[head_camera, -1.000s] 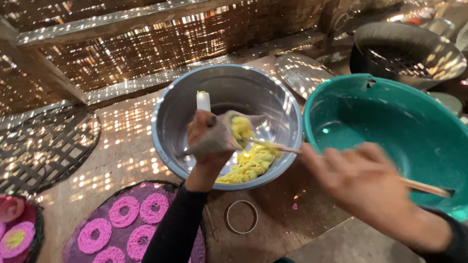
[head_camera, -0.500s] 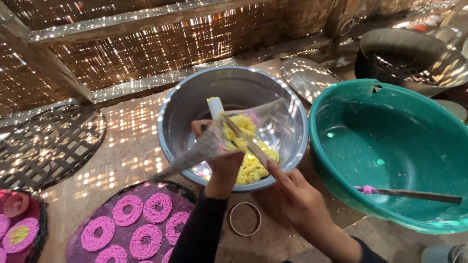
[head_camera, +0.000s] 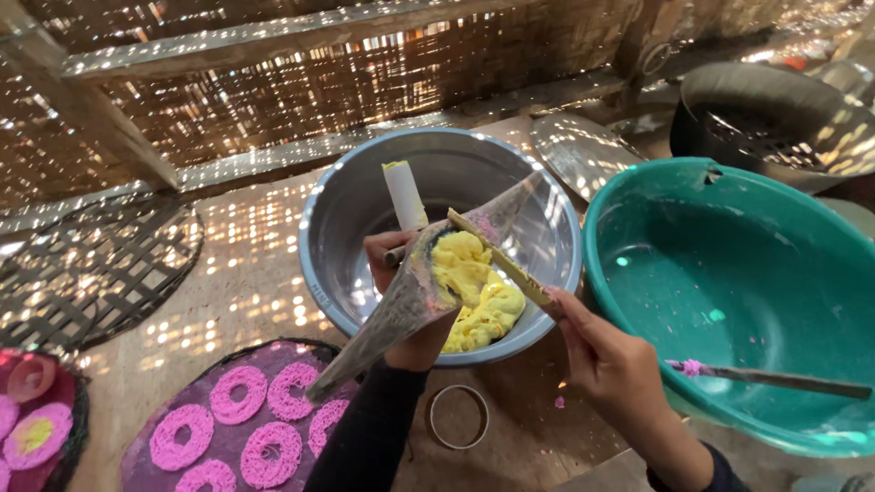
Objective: The person uses a wooden tool to extrude pink dough into circular shapes on a purple mat, then fills the centers with yellow dough using a similar tool. The person repeats this process to create multiple pink and yellow decorative dough circles.
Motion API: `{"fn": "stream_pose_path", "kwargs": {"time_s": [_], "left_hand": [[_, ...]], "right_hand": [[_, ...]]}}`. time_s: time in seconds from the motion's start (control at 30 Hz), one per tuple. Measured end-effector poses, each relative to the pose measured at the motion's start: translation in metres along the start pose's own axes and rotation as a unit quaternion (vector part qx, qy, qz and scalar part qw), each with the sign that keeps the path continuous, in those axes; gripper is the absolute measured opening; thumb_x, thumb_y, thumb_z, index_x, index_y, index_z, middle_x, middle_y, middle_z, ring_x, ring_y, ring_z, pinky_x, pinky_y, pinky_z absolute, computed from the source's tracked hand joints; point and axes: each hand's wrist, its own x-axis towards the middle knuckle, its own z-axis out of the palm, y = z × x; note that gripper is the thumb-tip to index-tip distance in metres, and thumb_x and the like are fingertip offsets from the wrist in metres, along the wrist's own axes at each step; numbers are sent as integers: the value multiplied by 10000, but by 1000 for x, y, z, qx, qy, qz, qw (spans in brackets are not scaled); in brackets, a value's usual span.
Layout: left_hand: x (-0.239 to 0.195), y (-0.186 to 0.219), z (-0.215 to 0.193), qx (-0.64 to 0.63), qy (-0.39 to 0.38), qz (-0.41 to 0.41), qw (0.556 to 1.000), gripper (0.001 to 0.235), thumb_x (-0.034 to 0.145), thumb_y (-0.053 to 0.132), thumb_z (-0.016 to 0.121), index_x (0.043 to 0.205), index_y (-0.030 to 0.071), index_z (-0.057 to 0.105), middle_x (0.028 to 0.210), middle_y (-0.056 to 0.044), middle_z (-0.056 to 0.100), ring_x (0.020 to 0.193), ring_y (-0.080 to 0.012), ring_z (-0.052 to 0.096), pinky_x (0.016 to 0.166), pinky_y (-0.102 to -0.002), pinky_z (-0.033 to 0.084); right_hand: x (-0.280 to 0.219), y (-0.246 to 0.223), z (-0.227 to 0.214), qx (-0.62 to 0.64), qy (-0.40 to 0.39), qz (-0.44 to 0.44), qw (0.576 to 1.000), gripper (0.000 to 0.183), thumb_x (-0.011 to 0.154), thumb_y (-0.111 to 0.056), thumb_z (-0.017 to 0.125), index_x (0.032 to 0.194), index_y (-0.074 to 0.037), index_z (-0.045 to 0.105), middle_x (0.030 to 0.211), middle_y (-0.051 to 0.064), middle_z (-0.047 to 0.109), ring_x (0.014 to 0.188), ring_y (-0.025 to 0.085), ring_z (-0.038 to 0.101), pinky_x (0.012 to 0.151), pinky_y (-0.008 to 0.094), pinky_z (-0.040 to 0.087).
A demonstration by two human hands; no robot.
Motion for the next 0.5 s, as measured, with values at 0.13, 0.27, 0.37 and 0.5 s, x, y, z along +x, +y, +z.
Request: {"fn": "stream_pose_path", "kwargs": {"time_s": [0.13, 0.27, 0.37, 0.5], "left_hand": [[10, 2, 1, 161, 49, 94, 981, 412, 764, 231, 884, 1043, 118, 602, 1068, -83, 467, 976, -247, 525, 818, -387, 446], [20, -8, 1, 139, 60, 72, 986, 394, 794, 242, 860, 1050, 109, 593, 1068, -77, 496, 968, -235, 543, 830, -384, 444], [20, -18, -5, 133, 64, 63, 987, 356, 824, 233, 834, 1074, 120, 607, 1096, -66, 516, 1000, -216, 556, 873, -375, 455], [27, -36, -28, 100, 83, 39, 991, 310, 864, 221, 799, 1106, 135, 625, 1134, -52, 543, 1043, -191, 574, 930, -362, 469]], "right_hand": [[-4, 2, 3, 20, -52, 26, 998, 425, 912, -65, 674, 1334, -109, 654, 1027, 125, 776, 749, 228, 775, 633, 312, 583], [-7, 21, 4, 19, -114, 70, 991, 460, 883, -69, 702, 1335, -147, 674, 968, 122, 787, 597, 202, 716, 576, 307, 569], [-1, 30, -7, 64, -133, -3, 989, 469, 888, -37, 675, 1341, -157, 659, 1034, 134, 788, 676, 161, 754, 596, 280, 581], [28, 14, -33, -4, -174, 96, 980, 448, 849, -134, 699, 1267, -294, 714, 824, 77, 802, 525, 208, 702, 520, 325, 564]]}}
